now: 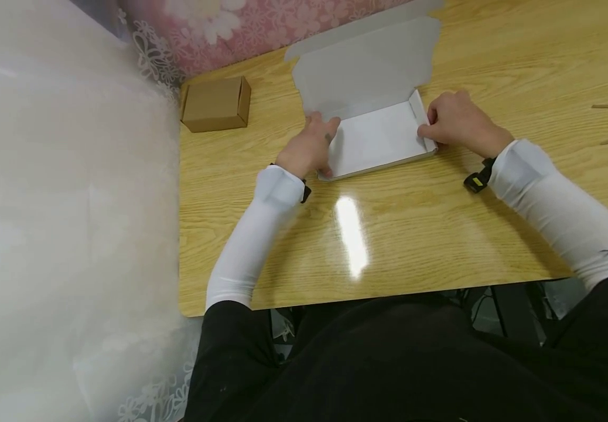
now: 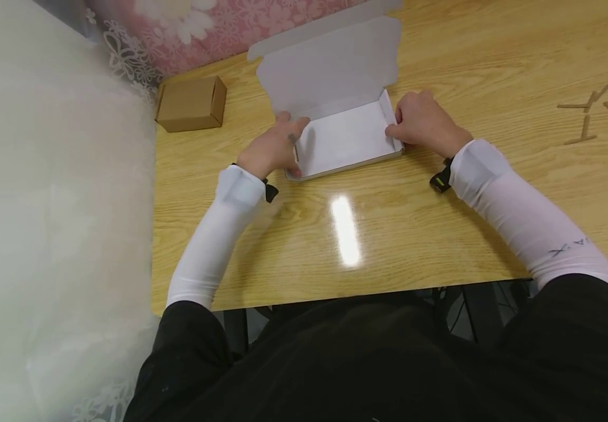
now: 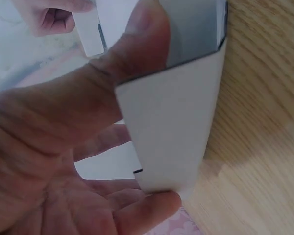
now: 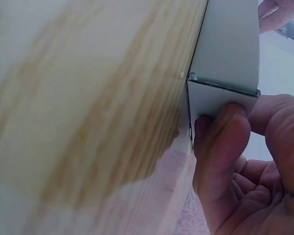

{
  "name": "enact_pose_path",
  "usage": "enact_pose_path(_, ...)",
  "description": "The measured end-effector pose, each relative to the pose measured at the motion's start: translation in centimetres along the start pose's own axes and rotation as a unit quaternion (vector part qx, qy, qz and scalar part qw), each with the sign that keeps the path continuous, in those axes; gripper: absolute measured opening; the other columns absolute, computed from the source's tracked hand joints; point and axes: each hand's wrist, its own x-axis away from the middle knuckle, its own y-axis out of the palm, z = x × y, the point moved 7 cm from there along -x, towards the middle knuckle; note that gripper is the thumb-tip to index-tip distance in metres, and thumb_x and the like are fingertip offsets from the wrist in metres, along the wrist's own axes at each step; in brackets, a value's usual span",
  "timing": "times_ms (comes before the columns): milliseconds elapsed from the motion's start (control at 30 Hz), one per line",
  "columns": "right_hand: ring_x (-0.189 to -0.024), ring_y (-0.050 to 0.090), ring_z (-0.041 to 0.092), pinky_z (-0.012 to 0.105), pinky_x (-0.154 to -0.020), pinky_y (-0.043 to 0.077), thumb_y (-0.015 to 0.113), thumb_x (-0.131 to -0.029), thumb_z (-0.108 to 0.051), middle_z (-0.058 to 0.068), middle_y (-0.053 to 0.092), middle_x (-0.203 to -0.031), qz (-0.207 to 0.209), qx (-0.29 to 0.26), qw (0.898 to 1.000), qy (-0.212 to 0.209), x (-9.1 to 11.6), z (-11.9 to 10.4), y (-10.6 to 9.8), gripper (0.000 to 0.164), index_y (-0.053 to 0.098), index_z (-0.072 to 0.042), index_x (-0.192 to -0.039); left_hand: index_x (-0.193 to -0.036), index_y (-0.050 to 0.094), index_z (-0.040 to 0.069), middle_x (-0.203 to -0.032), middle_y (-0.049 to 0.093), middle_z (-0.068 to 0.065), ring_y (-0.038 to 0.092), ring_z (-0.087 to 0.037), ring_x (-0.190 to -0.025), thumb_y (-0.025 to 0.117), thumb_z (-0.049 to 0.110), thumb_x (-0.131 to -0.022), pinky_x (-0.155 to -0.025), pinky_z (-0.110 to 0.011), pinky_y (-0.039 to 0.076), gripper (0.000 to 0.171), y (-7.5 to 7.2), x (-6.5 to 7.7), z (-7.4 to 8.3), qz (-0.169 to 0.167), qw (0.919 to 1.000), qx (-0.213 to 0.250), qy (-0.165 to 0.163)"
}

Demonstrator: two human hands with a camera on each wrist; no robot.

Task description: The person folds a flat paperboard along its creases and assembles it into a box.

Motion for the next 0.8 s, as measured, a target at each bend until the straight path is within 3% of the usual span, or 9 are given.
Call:
enact_pose_path(267,-0.051,0.054,0.019,0.029,-0.046,0.041,0.057,-0.084,-0.024,0.005,0.058,-0.056,-0.010,-0.005,1.000,-0.003,0.0,0.1,0.1,0.025,0.061,-0.002,-0.074,-0.128,0.035,0.010,-0.141,0.016,-0.025,0.018,-0.033,-0.131,0.086,0.018,-0.066,-0.067,-0.027,0.050,0.080,-0.3,0.0,0.9,-0.016,0.9991,-0.038,-0.012)
enact_pose_path(467,-0.049,0.056,0.018,0.029,-0.045,0.041,0.058,-0.084,-0.024,0.006,0.060,-0.056,-0.002,-0.011,1.000,-0.009,0.1,0.2,-0.1,0.025,0.061,-0.001,-0.073,-0.122,0.038,0.006,-0.136,0.020,-0.032,0.019,-0.040,-0.125,0.073,0.008,-0.081,-0.057,-0.023,0.049,0.053,-0.3,-0.3,2.7,-0.023,0.9954,-0.093,0.002)
enact_pose_path(567,-0.049,0.056,0.018,0.029,-0.044,0.041,0.058,-0.084,-0.023,0.006,0.059,-0.056,0.000,-0.016,1.000,-0.009,0.2,0.3,-0.3,0.025,0.061,-0.001,-0.073,-0.127,0.039,0.008,-0.140,0.017,-0.033,0.014,-0.044,-0.130,0.055,0.005,-0.093,-0.075,-0.029,0.051,0.038,-0.3,-0.5,3.6,-0.020,0.9903,-0.138,0.000)
enact_pose_path(667,-0.049,0.055,0.018,0.029,-0.045,0.041,0.058,-0.084,-0.023,0.006,0.059,-0.056,-0.002,-0.013,1.000,-0.011,0.2,0.2,-0.3,0.025,0.061,-0.002,-0.073,-0.138,0.037,0.012,-0.143,0.015,-0.034,0.011,-0.048,-0.133,0.031,0.009,-0.101,-0.098,-0.043,0.041,0.038,-0.1,-0.6,4.3,-0.024,0.9863,-0.163,-0.004)
enact_pose_path(800,-0.049,0.055,0.018,0.029,-0.046,0.041,0.058,-0.084,-0.024,0.005,0.059,-0.055,-0.009,-0.008,1.000,-0.013,0.0,0.0,-0.1,0.025,0.060,-0.003,-0.072,-0.144,0.035,0.014,-0.147,0.018,-0.030,0.012,-0.048,-0.135,0.022,0.015,-0.102,-0.106,-0.053,0.028,0.044,0.2,-1.0,5.1,-0.038,0.9857,-0.164,-0.003)
